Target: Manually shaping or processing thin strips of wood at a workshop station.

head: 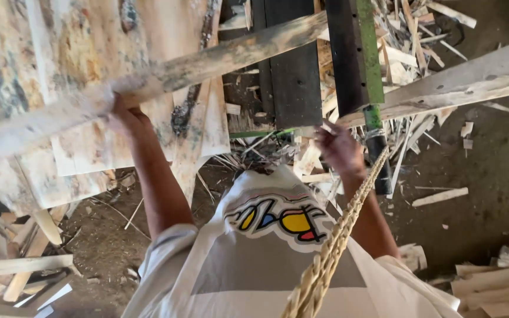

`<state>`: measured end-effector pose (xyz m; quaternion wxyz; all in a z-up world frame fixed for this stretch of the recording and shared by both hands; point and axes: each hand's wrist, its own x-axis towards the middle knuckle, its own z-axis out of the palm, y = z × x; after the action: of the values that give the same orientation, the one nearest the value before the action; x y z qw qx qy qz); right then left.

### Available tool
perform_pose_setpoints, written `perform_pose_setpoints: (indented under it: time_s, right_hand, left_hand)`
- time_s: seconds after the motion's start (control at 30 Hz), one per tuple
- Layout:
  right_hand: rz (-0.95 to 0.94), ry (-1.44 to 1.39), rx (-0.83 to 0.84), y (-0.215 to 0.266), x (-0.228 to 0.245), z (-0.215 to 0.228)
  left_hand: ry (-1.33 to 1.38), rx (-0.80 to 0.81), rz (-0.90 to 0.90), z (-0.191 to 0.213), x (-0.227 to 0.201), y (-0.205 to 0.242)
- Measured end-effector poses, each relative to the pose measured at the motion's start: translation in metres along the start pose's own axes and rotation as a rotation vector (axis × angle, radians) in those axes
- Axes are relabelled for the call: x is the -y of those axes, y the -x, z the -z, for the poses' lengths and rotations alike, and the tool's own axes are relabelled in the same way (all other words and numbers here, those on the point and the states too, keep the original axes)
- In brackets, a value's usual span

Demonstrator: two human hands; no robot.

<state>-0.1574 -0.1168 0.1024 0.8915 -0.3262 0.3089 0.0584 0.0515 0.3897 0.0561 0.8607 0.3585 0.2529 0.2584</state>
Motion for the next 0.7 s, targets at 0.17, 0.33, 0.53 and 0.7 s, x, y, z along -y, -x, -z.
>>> perform_pose_setpoints:
  time_s: [0.17,0.33,0.53,0.7]
  right_hand:
    - [0.062,0.081,0.12,0.084,0.074,0.008]
    - [0.279,0.587,0.106,0.127,0.094,-0.015]
    - [0.298,0.956,0.08,0.124,0.094,-0.008]
    - [0.158,1.228,-0.075,0.159,0.131,-0.063]
  left_hand:
    - [-0.134,-0.003,-0.013,-0.004,0.01,-0.032]
    - [-0.154,0.07,0.016,-0.009,0.038,-0.046]
    - [-0.154,0.016,0.035,-0.011,0.054,-0.074]
    - [-0.134,-0.061,0.088,-0.014,0.034,-0.066]
